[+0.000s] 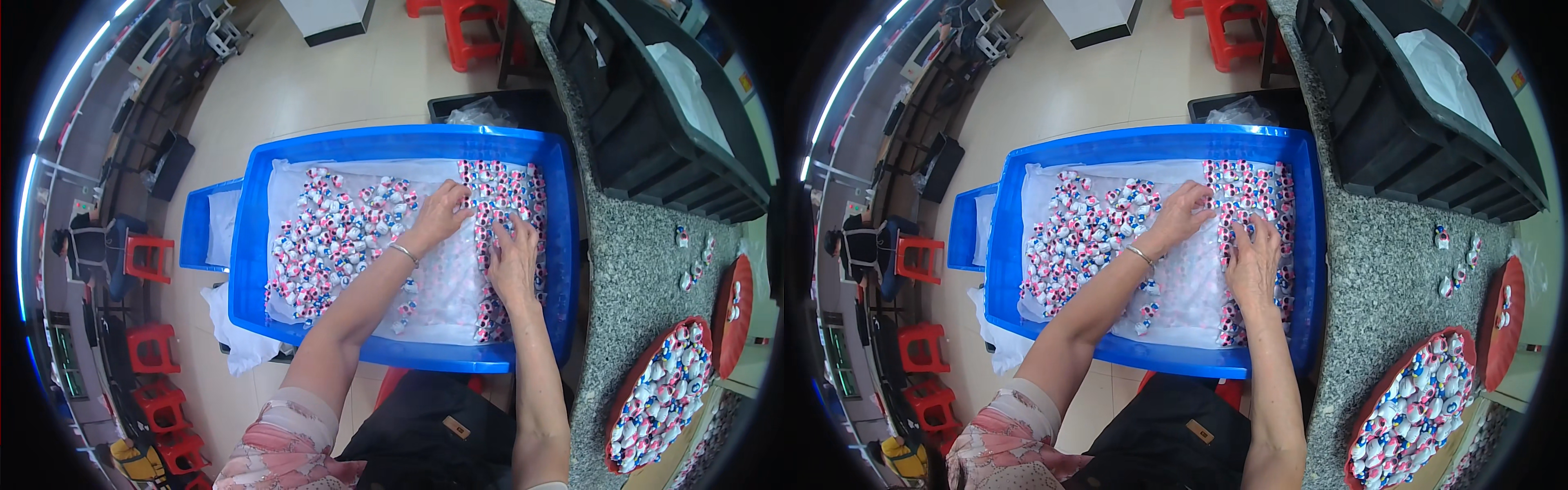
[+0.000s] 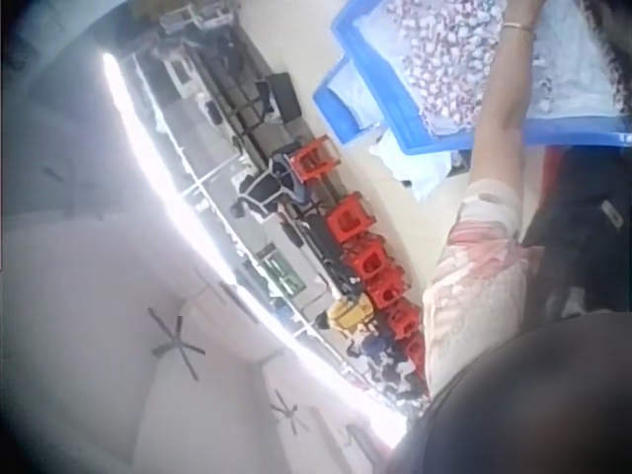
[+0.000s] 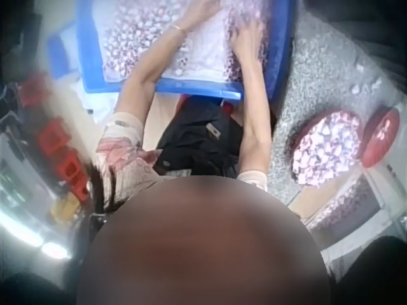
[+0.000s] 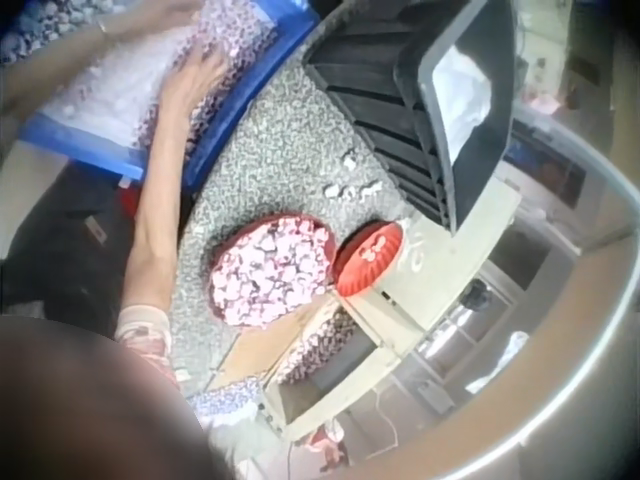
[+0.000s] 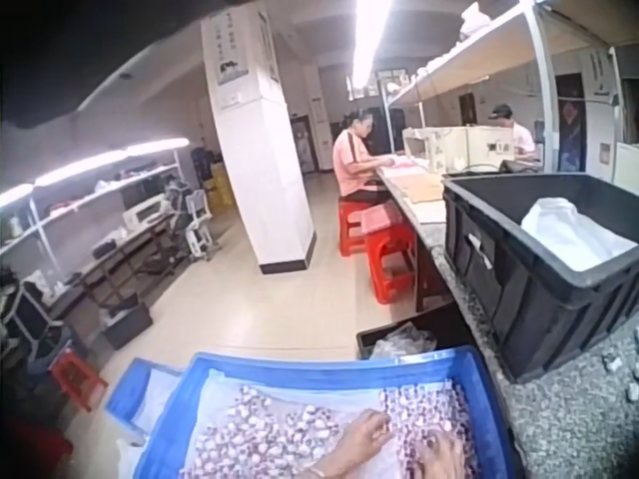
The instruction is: Organize small colorful toy components from a bulk bin into a grid pattern on a sorting sheet.
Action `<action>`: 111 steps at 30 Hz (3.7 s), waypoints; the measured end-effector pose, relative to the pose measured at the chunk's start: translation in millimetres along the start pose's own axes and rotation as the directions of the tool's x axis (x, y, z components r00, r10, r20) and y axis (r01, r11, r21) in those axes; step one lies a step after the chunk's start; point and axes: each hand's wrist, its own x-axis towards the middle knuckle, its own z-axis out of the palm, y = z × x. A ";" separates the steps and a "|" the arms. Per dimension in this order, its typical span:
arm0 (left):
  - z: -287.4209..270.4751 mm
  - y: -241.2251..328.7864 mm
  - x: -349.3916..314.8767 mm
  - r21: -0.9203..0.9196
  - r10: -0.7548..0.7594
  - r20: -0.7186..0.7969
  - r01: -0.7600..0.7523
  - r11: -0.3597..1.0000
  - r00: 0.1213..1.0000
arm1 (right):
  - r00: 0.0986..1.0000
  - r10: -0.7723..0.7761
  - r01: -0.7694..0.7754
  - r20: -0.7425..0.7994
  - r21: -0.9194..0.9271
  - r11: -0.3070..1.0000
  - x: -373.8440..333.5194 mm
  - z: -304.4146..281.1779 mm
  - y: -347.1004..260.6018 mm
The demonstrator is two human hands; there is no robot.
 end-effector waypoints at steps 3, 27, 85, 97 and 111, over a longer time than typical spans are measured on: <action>-26.6 4.3 -9.5 -0.043 0.021 -0.115 -0.026 0.999 0.993 | 1.000 0.001 -0.001 -0.005 0.006 1.000 -1.2 -1.7 0.6; -27.1 10.1 -16.2 -0.157 -0.284 0.277 0.335 0.929 0.918 | 0.997 0.005 -0.005 0.081 0.000 1.000 -1.0 2.3 -5.6; -4.9 -7.3 -43.4 -0.118 -0.215 0.101 0.227 0.967 0.971 | 0.992 -0.118 0.126 0.049 -0.197 0.972 4.2 37.2 -0.9; -75.6 12.5 -121.6 0.259 0.232 0.609 -0.466 0.846 0.759 | 0.998 -0.039 0.043 0.040 -0.097 0.994 -11.2 -1.5 -2.7; -18.2 33.7 -64.0 0.015 -0.007 0.310 0.002 1.000 0.951 | 0.997 0.034 -0.029 0.072 -0.069 0.997 -29.0 -10.0 1.5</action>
